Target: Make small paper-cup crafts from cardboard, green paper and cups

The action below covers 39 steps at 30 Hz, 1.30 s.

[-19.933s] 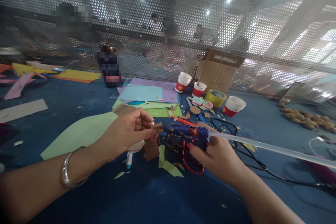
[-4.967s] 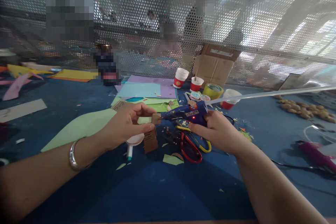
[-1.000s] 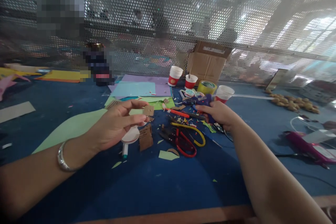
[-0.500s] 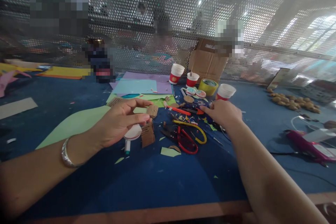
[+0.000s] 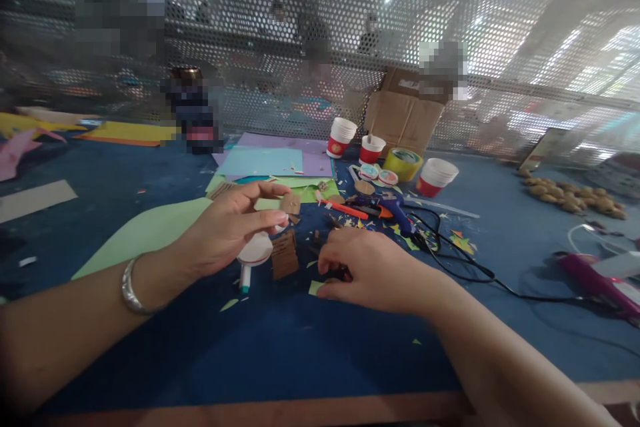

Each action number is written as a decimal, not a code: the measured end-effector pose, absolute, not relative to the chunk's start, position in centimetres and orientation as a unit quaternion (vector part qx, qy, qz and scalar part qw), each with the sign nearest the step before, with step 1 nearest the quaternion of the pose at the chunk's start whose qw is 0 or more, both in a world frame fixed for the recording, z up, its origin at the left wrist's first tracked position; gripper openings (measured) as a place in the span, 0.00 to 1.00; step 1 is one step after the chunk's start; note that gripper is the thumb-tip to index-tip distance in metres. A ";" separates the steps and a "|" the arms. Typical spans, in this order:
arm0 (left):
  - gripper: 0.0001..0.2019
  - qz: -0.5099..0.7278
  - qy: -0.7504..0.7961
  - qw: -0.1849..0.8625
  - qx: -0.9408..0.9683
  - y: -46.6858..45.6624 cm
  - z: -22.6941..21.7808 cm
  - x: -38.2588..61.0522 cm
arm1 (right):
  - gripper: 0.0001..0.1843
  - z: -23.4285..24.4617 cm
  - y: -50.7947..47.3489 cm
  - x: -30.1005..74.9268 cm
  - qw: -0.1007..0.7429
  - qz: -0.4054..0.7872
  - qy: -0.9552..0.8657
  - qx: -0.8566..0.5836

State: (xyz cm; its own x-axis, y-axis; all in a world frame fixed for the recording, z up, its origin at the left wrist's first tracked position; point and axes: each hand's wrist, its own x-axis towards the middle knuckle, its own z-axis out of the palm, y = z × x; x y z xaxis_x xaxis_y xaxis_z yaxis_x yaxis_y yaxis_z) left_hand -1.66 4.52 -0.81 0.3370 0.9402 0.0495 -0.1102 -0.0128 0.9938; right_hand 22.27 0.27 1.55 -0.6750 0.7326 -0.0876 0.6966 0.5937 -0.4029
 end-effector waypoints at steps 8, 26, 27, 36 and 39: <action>0.20 0.439 0.380 0.587 0.565 4.4 -0.7 -1.6 | 0.07 0.8 -0.4 21.0 0.017 0.229 -0.881 -0.415; 0.19 0.354 0.359 0.626 0.595 3.5 -0.3 -1.4 | 0.09 2.0 0.2 21.9 0.291 0.371 -0.768 -0.434; 0.18 0.350 0.347 0.631 0.599 3.5 -0.3 -1.3 | 0.10 1.9 0.2 21.9 0.307 0.375 -0.762 -0.430; 0.17 0.320 0.287 0.667 0.608 3.4 -0.9 -1.3 | 0.13 1.2 0.5 21.6 0.340 0.367 -0.752 -0.430; 0.17 0.308 0.278 0.671 0.614 3.3 -0.9 -1.3 | 0.15 1.1 0.6 21.6 0.345 0.360 -0.748 -0.438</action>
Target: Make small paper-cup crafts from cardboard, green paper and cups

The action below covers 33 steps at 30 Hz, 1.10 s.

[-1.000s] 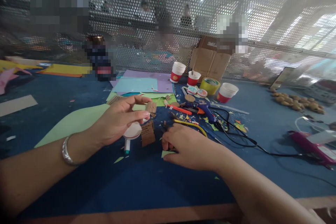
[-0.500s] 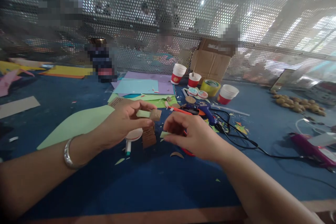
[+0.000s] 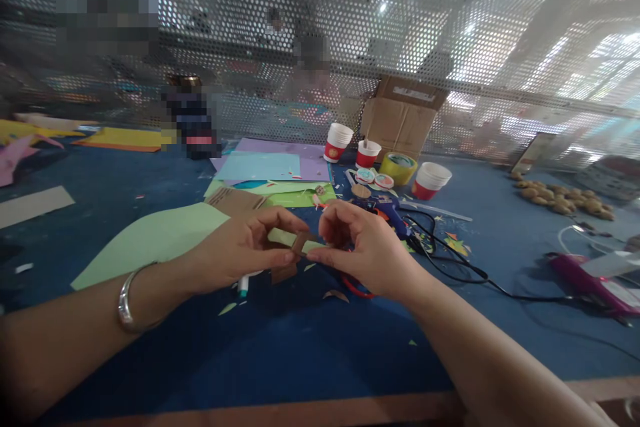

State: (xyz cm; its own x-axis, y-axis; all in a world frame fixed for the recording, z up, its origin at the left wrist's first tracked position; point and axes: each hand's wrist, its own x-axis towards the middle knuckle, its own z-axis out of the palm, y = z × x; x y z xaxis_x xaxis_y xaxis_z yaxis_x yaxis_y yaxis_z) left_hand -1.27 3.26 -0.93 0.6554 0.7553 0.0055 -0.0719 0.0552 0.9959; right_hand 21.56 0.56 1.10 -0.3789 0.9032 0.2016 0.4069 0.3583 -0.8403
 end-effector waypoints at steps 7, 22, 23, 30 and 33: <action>0.17 0.303 0.275 0.684 0.604 2.9 -0.6 -1.0 | 0.15 1.2 0.6 21.5 0.332 0.351 -0.752 -0.449; 0.15 0.290 0.260 0.673 0.629 2.7 -0.8 -1.1 | 0.16 0.8 0.5 21.4 0.332 0.376 -0.744 -0.441; 0.14 0.290 0.259 0.672 0.630 2.7 -0.8 -1.1 | 0.16 0.8 0.6 21.4 0.335 0.388 -0.739 -0.437; 0.11 0.313 0.260 0.597 0.691 2.4 -0.4 -1.1 | 0.15 1.1 0.5 21.1 0.293 0.447 -0.728 -0.429; 0.12 0.327 0.271 0.536 0.729 2.3 -0.4 -1.2 | 0.15 1.2 0.5 21.1 0.274 0.452 -0.733 -0.428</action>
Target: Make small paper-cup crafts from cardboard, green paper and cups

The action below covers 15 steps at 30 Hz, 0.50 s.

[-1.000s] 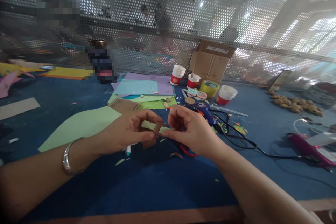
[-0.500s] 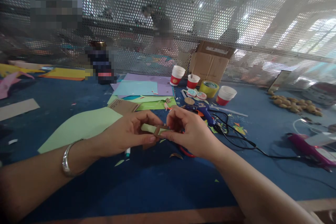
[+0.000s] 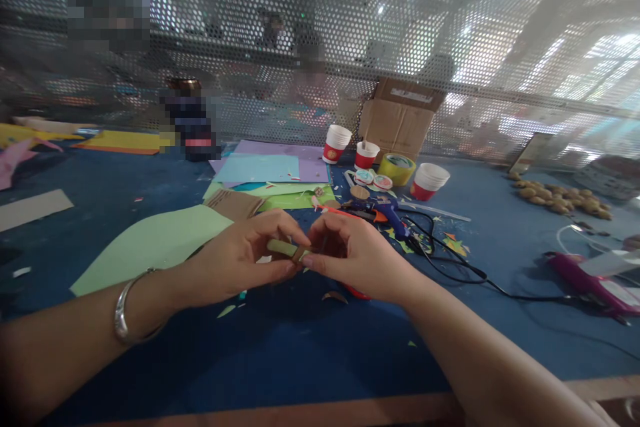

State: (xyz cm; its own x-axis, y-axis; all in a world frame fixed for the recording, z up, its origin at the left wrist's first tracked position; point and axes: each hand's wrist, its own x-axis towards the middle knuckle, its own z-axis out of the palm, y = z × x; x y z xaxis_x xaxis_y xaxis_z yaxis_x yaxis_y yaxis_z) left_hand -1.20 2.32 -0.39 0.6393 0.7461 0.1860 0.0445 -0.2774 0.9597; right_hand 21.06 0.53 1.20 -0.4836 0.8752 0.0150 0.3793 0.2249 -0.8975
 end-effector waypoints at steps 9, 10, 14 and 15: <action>0.13 0.317 0.284 0.457 0.781 2.5 -0.6 -1.3 | 0.14 1.2 0.6 21.2 0.249 0.424 -0.761 -0.422; 0.13 0.317 0.285 0.463 0.777 2.5 -0.5 -1.3 | 0.13 1.3 0.5 21.2 0.248 0.419 -0.766 -0.420; 0.12 0.308 0.300 0.486 0.761 2.4 -0.2 -1.2 | 0.10 1.4 0.4 21.1 0.240 0.380 -0.784 -0.427; 0.12 0.305 0.302 0.491 0.758 2.3 -0.1 -1.2 | 0.10 1.4 0.4 21.1 0.239 0.375 -0.787 -0.428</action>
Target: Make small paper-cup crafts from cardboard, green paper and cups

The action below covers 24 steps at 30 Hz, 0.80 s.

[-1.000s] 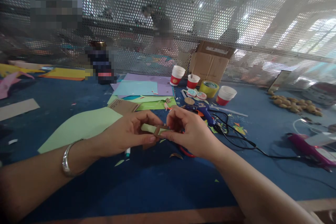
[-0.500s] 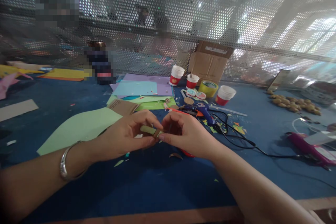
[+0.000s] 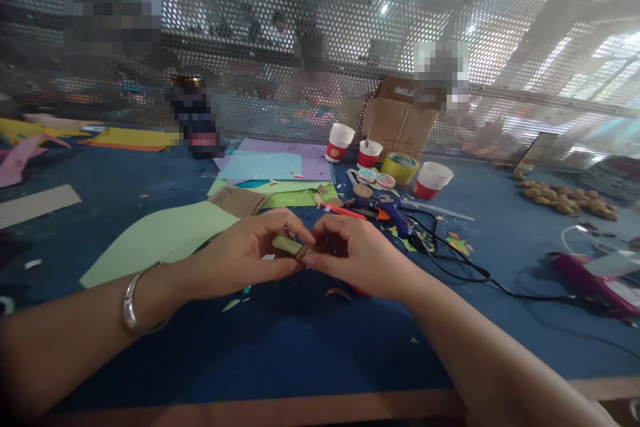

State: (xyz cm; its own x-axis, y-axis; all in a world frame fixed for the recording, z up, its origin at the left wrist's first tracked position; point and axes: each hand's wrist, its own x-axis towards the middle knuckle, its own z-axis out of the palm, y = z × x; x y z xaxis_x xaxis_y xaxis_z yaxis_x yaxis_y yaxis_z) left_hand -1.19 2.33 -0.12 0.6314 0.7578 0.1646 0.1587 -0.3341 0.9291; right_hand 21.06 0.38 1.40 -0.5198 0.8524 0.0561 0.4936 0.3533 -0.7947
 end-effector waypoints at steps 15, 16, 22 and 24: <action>0.14 0.303 0.343 0.623 0.635 2.1 0.8 -1.1 | 0.11 0.8 1.0 21.7 0.233 0.380 -0.777 -0.445; 0.14 0.303 0.341 0.623 0.635 2.1 0.8 -1.1 | 0.11 0.7 1.0 21.7 0.232 0.384 -0.776 -0.444; 0.14 0.291 0.324 0.619 0.654 2.2 0.3 -1.1 | 0.10 0.4 0.9 21.7 0.229 0.400 -0.769 -0.443; 0.14 0.290 0.324 0.613 0.660 2.3 0.2 -1.1 | 0.09 0.5 0.8 21.7 0.225 0.398 -0.772 -0.442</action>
State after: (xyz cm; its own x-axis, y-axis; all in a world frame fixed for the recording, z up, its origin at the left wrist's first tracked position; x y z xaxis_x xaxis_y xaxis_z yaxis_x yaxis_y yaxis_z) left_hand -1.14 2.27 0.17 0.6216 0.7832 -0.0153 0.0729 -0.0384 0.9966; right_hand 21.69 0.85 0.49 -0.5077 0.8615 -0.0042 0.5027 0.2923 -0.8135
